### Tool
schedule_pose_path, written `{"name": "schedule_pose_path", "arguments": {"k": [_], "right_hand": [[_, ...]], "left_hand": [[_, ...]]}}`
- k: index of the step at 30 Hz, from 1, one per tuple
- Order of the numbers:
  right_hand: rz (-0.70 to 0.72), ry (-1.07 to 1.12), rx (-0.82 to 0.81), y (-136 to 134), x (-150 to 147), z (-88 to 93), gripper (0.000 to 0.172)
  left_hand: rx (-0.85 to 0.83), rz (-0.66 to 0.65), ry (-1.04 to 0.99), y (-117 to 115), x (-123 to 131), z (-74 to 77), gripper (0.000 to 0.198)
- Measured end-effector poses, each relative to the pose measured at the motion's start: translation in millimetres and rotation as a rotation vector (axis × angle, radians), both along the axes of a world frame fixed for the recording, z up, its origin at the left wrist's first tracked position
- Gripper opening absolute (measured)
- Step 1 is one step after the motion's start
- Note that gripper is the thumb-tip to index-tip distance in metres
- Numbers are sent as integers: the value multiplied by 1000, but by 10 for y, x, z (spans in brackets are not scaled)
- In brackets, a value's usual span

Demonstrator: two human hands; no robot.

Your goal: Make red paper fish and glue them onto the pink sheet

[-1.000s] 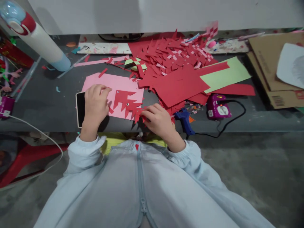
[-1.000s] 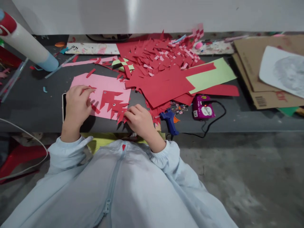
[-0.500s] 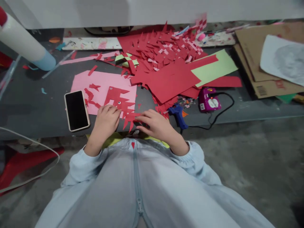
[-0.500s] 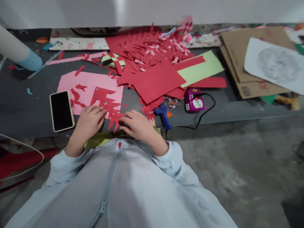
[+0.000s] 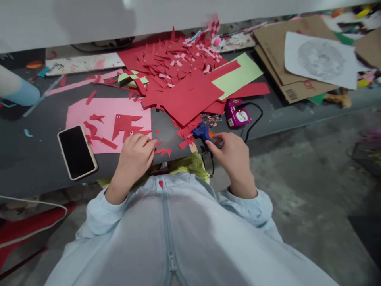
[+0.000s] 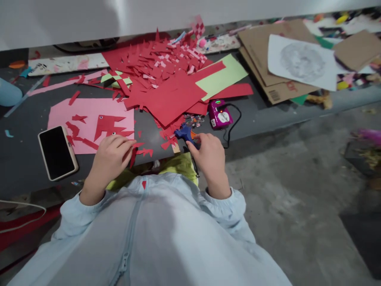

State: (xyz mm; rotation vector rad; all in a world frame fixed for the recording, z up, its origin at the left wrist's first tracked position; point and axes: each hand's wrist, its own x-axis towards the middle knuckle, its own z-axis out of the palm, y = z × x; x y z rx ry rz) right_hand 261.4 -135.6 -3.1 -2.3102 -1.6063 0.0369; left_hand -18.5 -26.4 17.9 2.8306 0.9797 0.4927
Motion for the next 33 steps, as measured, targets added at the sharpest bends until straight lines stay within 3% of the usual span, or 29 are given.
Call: {"name": "schedule_pose_path", "arguments": {"k": [7,13,27,33], "right_hand": [[-70,-97,-221,32,-105,-6,30],[-115,-111,-295,78,-159,8,27],[-254,-110,-330,97,-190,-5,33],[-231,-149,-299,94,-192,14,35]], "left_hand": [[1,-54,14,-63,92,64,26],[24,-52,20,-104,94,73,25],[14,-44,28,-94,89,64,26],[4,18,62,-128,-3,60,30]]}}
